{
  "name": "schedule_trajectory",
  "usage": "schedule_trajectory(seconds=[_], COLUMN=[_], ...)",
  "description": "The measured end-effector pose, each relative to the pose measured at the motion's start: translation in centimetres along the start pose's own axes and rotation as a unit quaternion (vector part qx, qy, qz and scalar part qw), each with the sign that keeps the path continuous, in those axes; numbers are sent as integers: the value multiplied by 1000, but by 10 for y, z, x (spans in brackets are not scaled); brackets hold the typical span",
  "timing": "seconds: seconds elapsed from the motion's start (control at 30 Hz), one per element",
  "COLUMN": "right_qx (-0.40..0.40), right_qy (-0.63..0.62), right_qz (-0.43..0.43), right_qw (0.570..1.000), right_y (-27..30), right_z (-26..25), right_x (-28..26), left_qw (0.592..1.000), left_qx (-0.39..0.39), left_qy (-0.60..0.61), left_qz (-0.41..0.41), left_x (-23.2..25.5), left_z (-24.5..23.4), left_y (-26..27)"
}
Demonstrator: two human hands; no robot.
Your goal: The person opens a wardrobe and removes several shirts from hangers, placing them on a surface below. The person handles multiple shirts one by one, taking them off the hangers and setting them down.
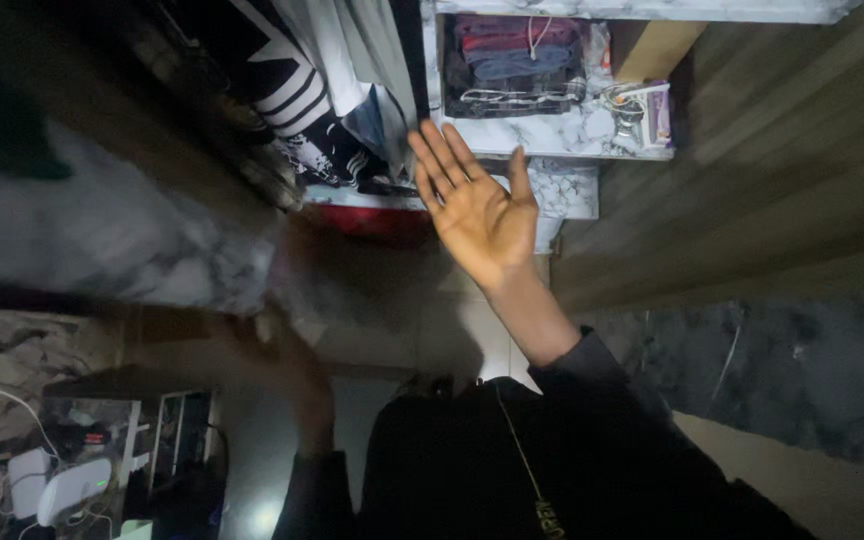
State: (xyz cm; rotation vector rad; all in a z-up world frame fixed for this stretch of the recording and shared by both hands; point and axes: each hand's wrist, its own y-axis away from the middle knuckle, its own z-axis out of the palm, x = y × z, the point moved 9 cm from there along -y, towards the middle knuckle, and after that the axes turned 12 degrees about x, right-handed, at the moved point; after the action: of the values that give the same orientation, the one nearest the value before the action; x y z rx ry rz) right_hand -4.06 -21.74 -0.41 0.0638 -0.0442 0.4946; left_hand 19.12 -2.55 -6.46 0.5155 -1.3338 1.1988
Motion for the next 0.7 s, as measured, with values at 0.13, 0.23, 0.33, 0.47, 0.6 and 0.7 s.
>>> schedule_trajectory(seconds=[0.13,0.23,0.33,0.47,0.6,0.7], right_qx=[3,-4,-9,-7,-12,-36], right_qy=[1,2,-4,5,48,103], right_qz=[19,22,23,36,32,23], right_qw=[1000,1000,1000,999,998,994], right_y=[-12,-17,-19,-23,-29,-29], right_z=[9,18,27,37,47,53], right_x=[11,12,12,11,1,-8], left_qw=[980,934,905,821,869,827], left_qx=[99,178,204,245,270,238], left_qy=[-144,-262,-287,-285,-195,-291], left_qz=[97,167,237,429,365,418], left_x=[17,-1,-26,-26,-60,-71], left_z=[-52,-105,-154,-201,-266,-282], left_y=[-17,-38,-74,-105,-165,-194])
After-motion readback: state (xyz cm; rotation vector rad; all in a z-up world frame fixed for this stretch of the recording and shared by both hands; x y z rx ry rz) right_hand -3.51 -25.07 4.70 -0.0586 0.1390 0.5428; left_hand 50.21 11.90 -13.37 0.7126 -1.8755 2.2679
